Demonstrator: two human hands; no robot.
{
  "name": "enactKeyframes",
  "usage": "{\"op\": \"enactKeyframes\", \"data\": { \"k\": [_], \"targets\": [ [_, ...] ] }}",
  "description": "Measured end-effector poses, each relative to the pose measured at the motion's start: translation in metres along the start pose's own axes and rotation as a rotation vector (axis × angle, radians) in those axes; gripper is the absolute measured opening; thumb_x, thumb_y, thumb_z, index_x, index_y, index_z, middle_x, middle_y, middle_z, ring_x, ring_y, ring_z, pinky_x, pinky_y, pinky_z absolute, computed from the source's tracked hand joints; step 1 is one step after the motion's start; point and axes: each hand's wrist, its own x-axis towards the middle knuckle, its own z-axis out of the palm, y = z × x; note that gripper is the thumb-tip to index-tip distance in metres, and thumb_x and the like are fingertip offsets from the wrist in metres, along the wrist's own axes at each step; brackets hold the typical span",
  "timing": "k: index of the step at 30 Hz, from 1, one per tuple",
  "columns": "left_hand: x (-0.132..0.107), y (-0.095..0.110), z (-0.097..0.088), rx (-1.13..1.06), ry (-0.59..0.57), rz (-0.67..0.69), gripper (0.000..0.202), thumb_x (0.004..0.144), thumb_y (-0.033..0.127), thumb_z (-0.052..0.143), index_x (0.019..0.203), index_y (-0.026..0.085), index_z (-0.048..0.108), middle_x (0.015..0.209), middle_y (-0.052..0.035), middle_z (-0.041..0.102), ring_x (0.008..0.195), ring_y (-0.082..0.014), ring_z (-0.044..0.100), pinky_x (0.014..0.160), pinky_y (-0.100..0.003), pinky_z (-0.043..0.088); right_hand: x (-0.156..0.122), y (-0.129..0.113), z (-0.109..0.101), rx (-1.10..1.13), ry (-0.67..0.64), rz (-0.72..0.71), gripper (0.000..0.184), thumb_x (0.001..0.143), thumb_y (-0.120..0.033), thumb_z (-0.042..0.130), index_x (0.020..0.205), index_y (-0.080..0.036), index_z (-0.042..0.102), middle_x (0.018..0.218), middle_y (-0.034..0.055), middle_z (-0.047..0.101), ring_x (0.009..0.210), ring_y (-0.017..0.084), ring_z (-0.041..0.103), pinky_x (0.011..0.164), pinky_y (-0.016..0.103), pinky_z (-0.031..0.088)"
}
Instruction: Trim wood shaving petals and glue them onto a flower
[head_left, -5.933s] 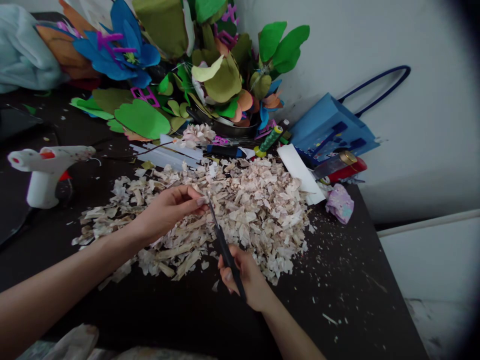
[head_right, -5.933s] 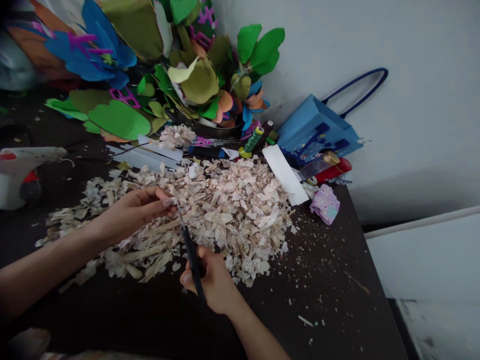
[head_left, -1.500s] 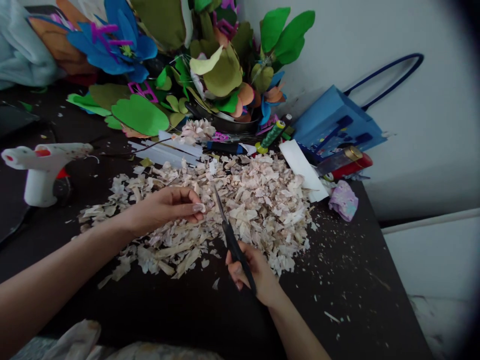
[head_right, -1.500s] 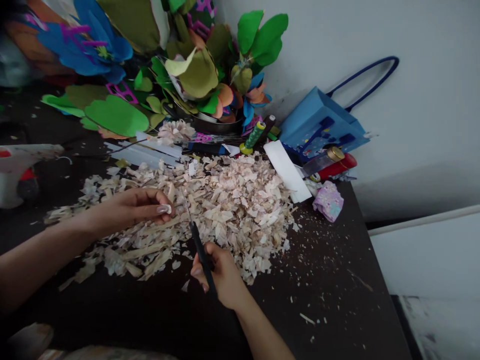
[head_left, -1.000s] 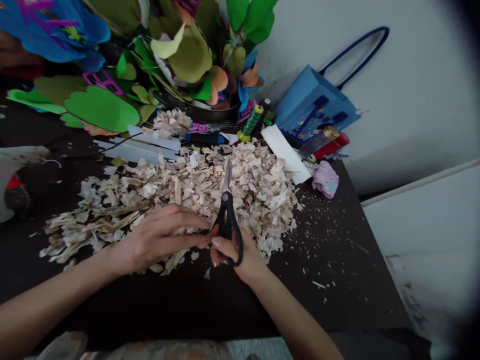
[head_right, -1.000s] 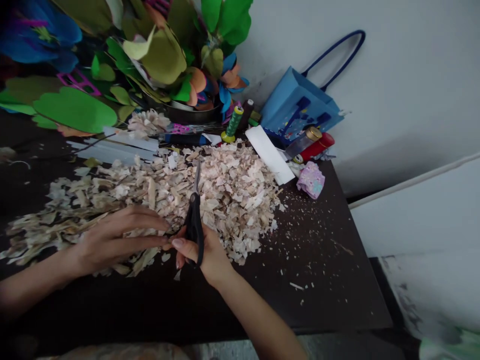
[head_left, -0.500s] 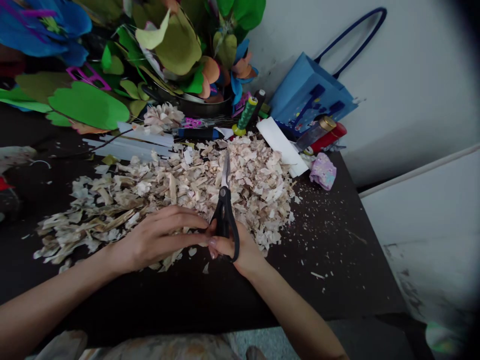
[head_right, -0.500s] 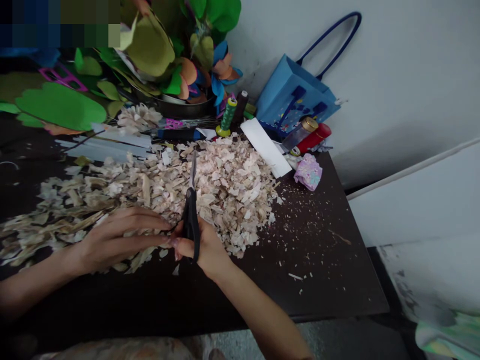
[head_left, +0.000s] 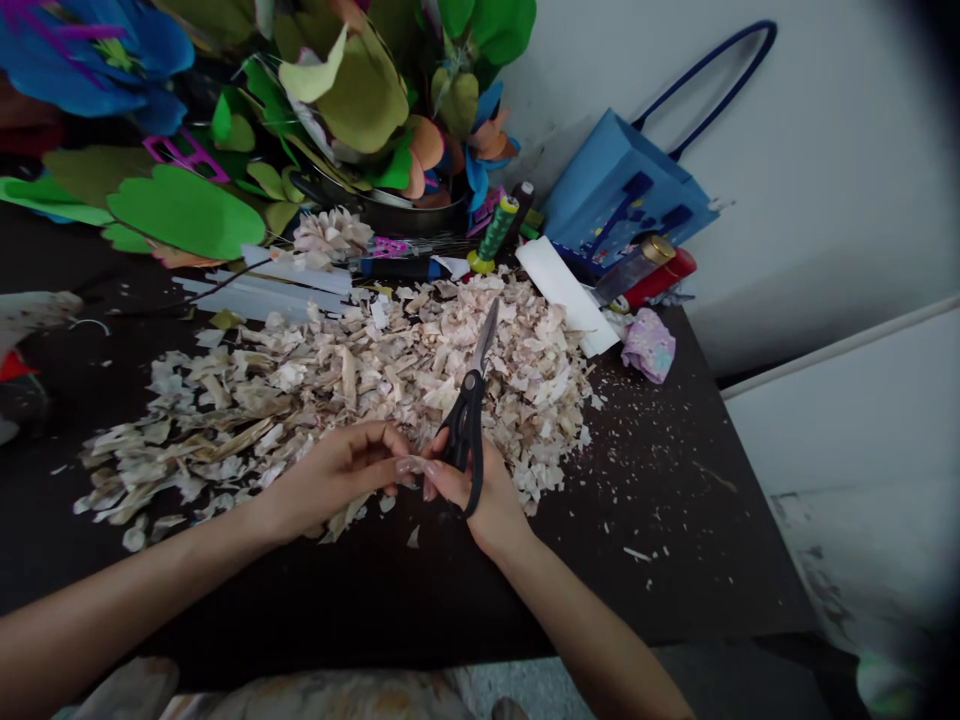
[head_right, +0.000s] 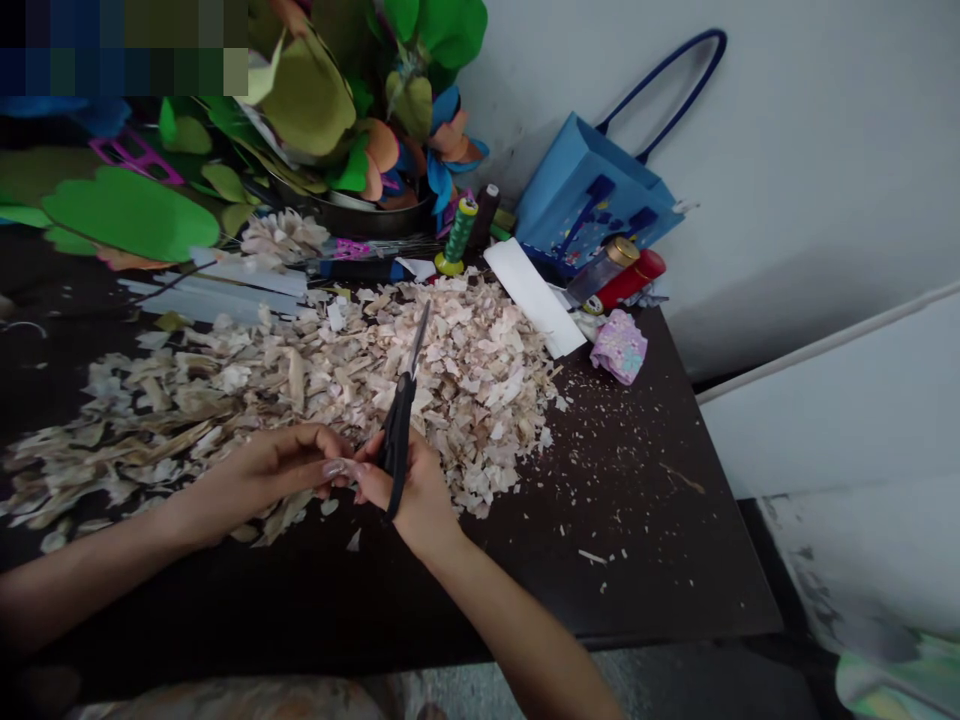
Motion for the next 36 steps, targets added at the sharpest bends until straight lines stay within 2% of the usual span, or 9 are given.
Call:
{"op": "enactKeyframes", "data": {
  "k": [5, 9, 15, 20, 25, 28, 31, 34, 36],
  "targets": [
    [0.001, 0.000, -0.006, -0.037, -0.039, -0.106, 0.024, 0.085, 0.041, 0.074, 0.079, 0.019, 0.066, 0.080, -0.0014, 0.072, 0.071, -0.0132, 0.064, 0.067, -0.023, 0.052, 0.000, -0.005, -0.004, -0.045, -0.020, 0.016, 0.033, 0.073, -0.035, 0.084, 0.087, -0.021, 0.057, 0.079, -0.0014, 0.070, 0.055, 0.010, 0.060, 0.055, 0.025, 0.052],
    [0.001, 0.000, -0.008, -0.027, -0.062, -0.129, 0.024, 0.084, 0.041, 0.076, 0.078, 0.019, 0.066, 0.079, -0.0004, 0.072, 0.069, -0.0127, 0.063, 0.066, -0.023, 0.051, -0.001, -0.006, -0.005, -0.095, -0.032, 0.035, 0.032, 0.072, -0.032, 0.083, 0.088, -0.021, 0.057, 0.077, -0.0023, 0.068, 0.057, 0.011, 0.058, 0.057, 0.025, 0.051],
    [-0.001, 0.007, -0.003, -0.047, -0.020, -0.198, 0.026, 0.083, 0.045, 0.075, 0.085, 0.020, 0.068, 0.078, -0.0007, 0.072, 0.074, -0.0147, 0.065, 0.071, -0.025, 0.052, 0.000, -0.002, -0.003, -0.103, 0.008, 0.040, 0.026, 0.070, -0.026, 0.078, 0.086, -0.022, 0.057, 0.076, -0.0025, 0.065, 0.057, 0.012, 0.056, 0.057, 0.025, 0.049],
    [0.000, 0.003, 0.001, -0.067, 0.016, -0.197, 0.032, 0.075, 0.047, 0.080, 0.081, 0.020, 0.066, 0.073, 0.0004, 0.071, 0.069, -0.0144, 0.064, 0.067, -0.025, 0.053, 0.000, 0.001, 0.001, -0.067, 0.036, 0.023, 0.027, 0.071, -0.030, 0.077, 0.086, -0.022, 0.056, 0.076, -0.0024, 0.064, 0.056, 0.012, 0.056, 0.057, 0.026, 0.050],
    [0.001, 0.004, -0.005, -0.094, 0.057, -0.195, 0.032, 0.077, 0.048, 0.080, 0.081, 0.019, 0.067, 0.075, -0.0019, 0.073, 0.070, -0.0149, 0.065, 0.067, -0.026, 0.053, -0.004, -0.004, -0.001, -0.125, 0.026, 0.020, 0.037, 0.072, -0.043, 0.083, 0.085, -0.022, 0.055, 0.071, -0.0037, 0.058, 0.054, 0.011, 0.052, 0.054, 0.025, 0.046],
    [0.001, 0.008, -0.013, -0.192, 0.107, -0.160, 0.030, 0.077, 0.044, 0.082, 0.082, 0.018, 0.068, 0.079, -0.0033, 0.074, 0.073, -0.0144, 0.067, 0.070, -0.025, 0.053, -0.009, -0.008, -0.004, -0.174, -0.064, 0.020, 0.050, 0.072, -0.062, 0.080, 0.083, -0.022, 0.053, 0.064, -0.0048, 0.052, 0.050, 0.010, 0.045, 0.049, 0.024, 0.037],
    [0.002, 0.010, -0.022, -0.299, 0.173, -0.116, 0.030, 0.076, 0.041, 0.085, 0.081, 0.017, 0.068, 0.087, -0.0053, 0.076, 0.081, -0.0158, 0.070, 0.076, -0.027, 0.055, -0.016, -0.011, -0.006, -0.240, -0.176, 0.040, 0.064, 0.073, -0.082, 0.064, 0.089, -0.021, 0.053, 0.069, -0.0030, 0.050, 0.052, 0.010, 0.042, 0.048, 0.025, 0.033],
    [0.003, 0.013, -0.031, -0.358, 0.235, -0.067, 0.030, 0.075, 0.040, 0.086, 0.083, 0.018, 0.068, 0.096, -0.0070, 0.078, 0.087, -0.0174, 0.072, 0.082, -0.029, 0.057, -0.021, -0.008, -0.008, -0.306, -0.320, 0.122, 0.067, 0.071, -0.084, 0.064, 0.089, -0.020, 0.053, 0.067, -0.0041, 0.048, 0.051, 0.009, 0.036, 0.046, 0.023, 0.029],
    [0.003, 0.016, -0.036, -0.378, 0.260, -0.054, 0.030, 0.074, 0.039, 0.087, 0.082, 0.018, 0.068, 0.097, -0.0068, 0.078, 0.087, -0.0169, 0.072, 0.084, -0.030, 0.057, -0.022, -0.003, -0.011, -0.313, -0.359, 0.182, 0.065, 0.072, -0.080, 0.067, 0.088, -0.020, 0.052, 0.061, -0.0058, 0.048, 0.049, 0.008, 0.035, 0.046, 0.022, 0.028]
  ]
}}
